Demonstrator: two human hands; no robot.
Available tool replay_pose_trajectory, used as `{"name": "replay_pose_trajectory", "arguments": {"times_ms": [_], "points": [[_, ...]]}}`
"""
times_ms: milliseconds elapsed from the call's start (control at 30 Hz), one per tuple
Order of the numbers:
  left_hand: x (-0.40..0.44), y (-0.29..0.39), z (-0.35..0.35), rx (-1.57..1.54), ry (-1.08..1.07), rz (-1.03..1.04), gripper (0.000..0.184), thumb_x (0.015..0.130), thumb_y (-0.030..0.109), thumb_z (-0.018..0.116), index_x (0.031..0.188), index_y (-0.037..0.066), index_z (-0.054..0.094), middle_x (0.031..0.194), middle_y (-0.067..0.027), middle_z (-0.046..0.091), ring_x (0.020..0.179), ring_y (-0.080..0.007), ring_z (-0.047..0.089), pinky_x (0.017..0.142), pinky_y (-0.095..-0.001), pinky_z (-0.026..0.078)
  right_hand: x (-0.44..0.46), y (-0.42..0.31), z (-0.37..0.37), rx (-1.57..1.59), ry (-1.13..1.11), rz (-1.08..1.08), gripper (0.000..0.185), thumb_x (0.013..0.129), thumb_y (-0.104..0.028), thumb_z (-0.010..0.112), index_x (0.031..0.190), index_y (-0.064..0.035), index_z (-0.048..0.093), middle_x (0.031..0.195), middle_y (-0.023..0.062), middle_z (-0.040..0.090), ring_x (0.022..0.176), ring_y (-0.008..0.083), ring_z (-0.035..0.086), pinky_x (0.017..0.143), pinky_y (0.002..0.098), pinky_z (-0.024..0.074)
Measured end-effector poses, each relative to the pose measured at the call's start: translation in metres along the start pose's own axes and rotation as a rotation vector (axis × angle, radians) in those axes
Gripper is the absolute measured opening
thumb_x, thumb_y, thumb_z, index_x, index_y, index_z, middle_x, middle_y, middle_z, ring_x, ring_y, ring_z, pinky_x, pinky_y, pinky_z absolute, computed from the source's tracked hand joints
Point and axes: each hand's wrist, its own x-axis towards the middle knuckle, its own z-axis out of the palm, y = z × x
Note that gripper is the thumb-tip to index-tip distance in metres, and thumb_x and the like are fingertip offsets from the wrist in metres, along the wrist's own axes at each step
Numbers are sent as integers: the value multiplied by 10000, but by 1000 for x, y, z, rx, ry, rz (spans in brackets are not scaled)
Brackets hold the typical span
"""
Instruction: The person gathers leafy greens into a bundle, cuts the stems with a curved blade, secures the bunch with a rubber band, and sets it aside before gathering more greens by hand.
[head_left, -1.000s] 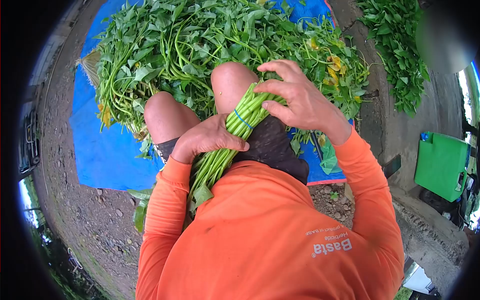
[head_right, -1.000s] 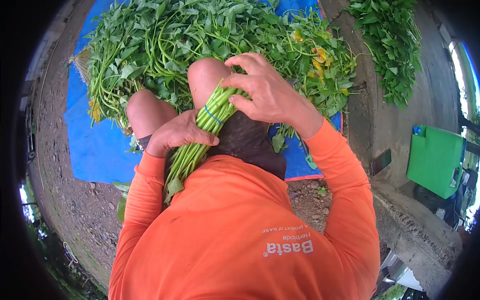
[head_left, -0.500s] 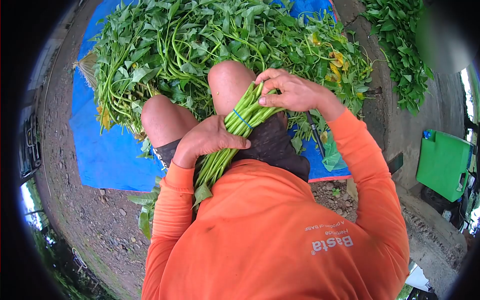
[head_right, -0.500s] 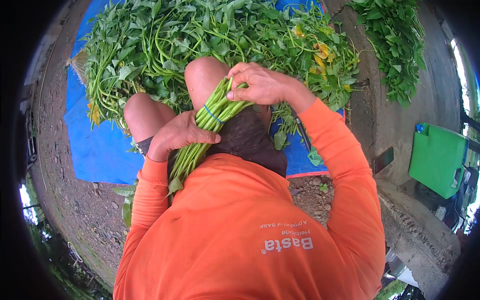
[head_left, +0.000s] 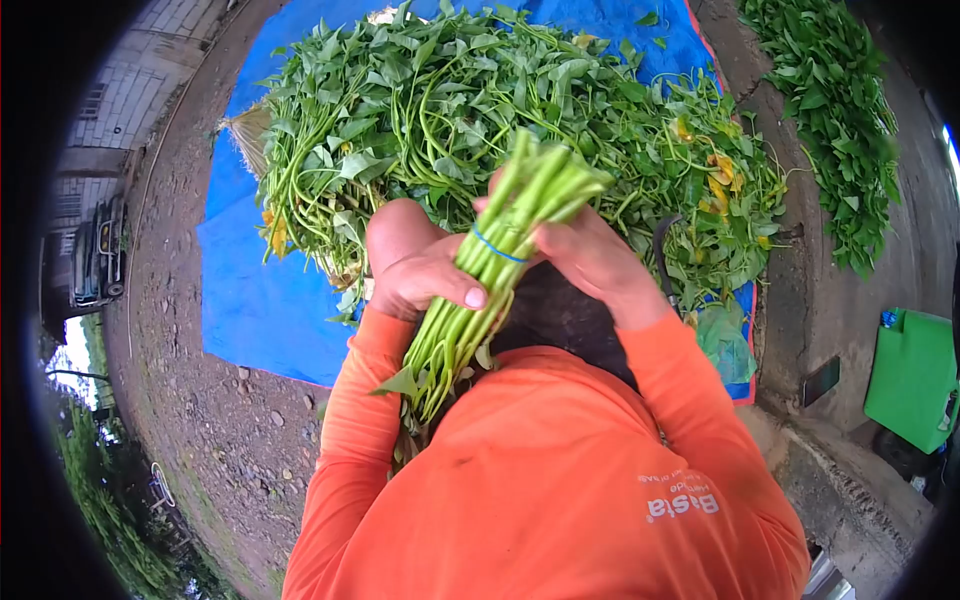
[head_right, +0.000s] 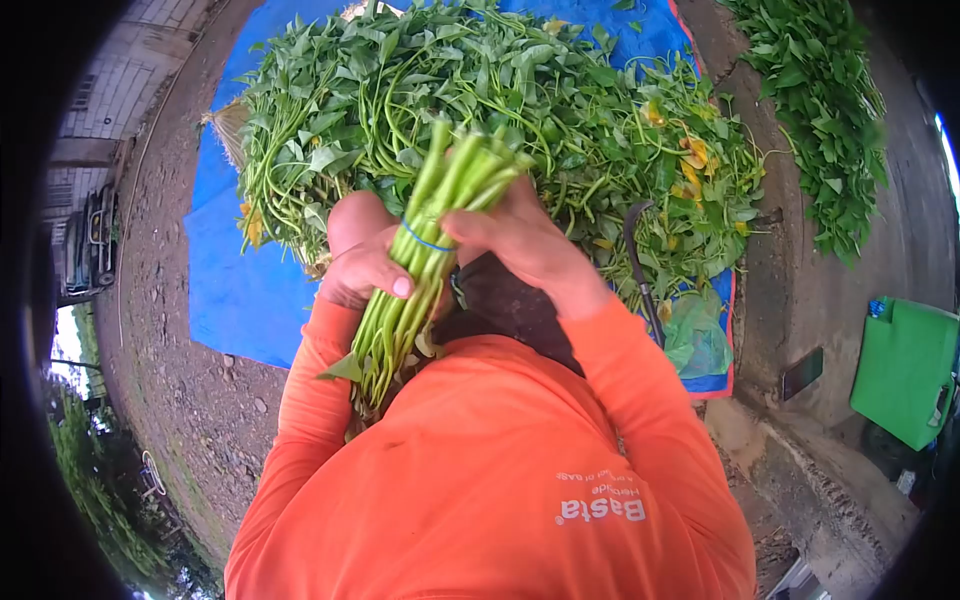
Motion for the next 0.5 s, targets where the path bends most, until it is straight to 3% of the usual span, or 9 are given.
{"name": "replay_pose_trajectory", "arguments": {"times_ms": [33, 100, 167, 233, 300, 367, 433, 500], "points": [[0, -4, -3, 1, 18, 47, 823, 684, 323, 932, 1346, -36, 601, 1095, -161, 724, 906, -280, 731, 811, -407, 612, 15, -9, 18, 105, 34, 79, 836, 867, -332, 876, 1502, 35, 474, 1236, 180, 709, 1217, 290, 698, 1025, 429, 575], [-1, -13, -7, 7, 55, 142, 924, 662, 437, 938, 1370, -38, 583, 1169, -189, 710, 921, -293, 730, 846, -418, 613, 38, -27, 39, -12, 64, 94, 583, 878, -263, 837, 1322, 35, 603, 1138, 156, 735, 1044, 258, 739, 913, 402, 607], [-25, 30, 4, 308, 254, 221, 998, 673, 570, 905, 1392, -36, 570, 1248, -186, 688, 998, -277, 716, 921, -406, 589, 58, -52, 62, -77, 50, 11, 381, 881, -226, 814, 1142, 27, 700, 1091, 139, 749, 906, 230, 751, 825, 383, 618], [-45, 76, 48, 487, 369, 386, 1016, 708, 659, 861, 1403, -23, 570, 1286, -159, 679, 1133, -249, 679, 1015, -395, 545, 82, -83, 79, -346, -17, -180, 435, 897, -289, 833, 1198, 2, 714, 1131, 132, 743, 1023, 236, 734, 882, 377, 587], [-48, 111, 65, 991, 510, 530, 844, 796, 537, 848, 1376, -16, 584, 1214, -151, 701, 1093, -249, 707, 971, -383, 573, 104, -115, 107, -494, -132, -271, 601, 900, -369, 839, 1340, -11, 642, 1230, 131, 702, 1160, 244, 681, 994, 403, 531], [-58, 148, 73, 866, 575, 601, 696, 853, 426, 813, 1347, -13, 595, 1151, -150, 713, 1045, -252, 728, 935, -376, 596, 126, -150, 133, -352, -339, -363, 846, 893, -519, 838, 1491, -19, 509, 1377, 118, 617, 1313, 256, 571, 1124, 441, 425], [-68, 189, 65, 677, 544, 780, 459, 925, 252, 730, 1282, -13, 618, 1036, -147, 731, 931, -255, 756, 851, -376, 636, 151, -184, 140, -267, -376, -444, 914, 903, -535, 831, 1563, -31, 448, 1412, 115, 598, 1361, 257, 545, 1174, 449, 391], [-78, 226, 61, 603, 481, 965, 414, 936, 254, 712, 1240, -17, 641, 1019, -146, 741, 939, -260, 758, 863, -398, 643, 176, -200, 125, -342, -181, -505, 775, 937, -381, 821, 1553, -48, 489, 1311, 128, 667, 1296, 247, 631, 1134, 420, 453]]}}
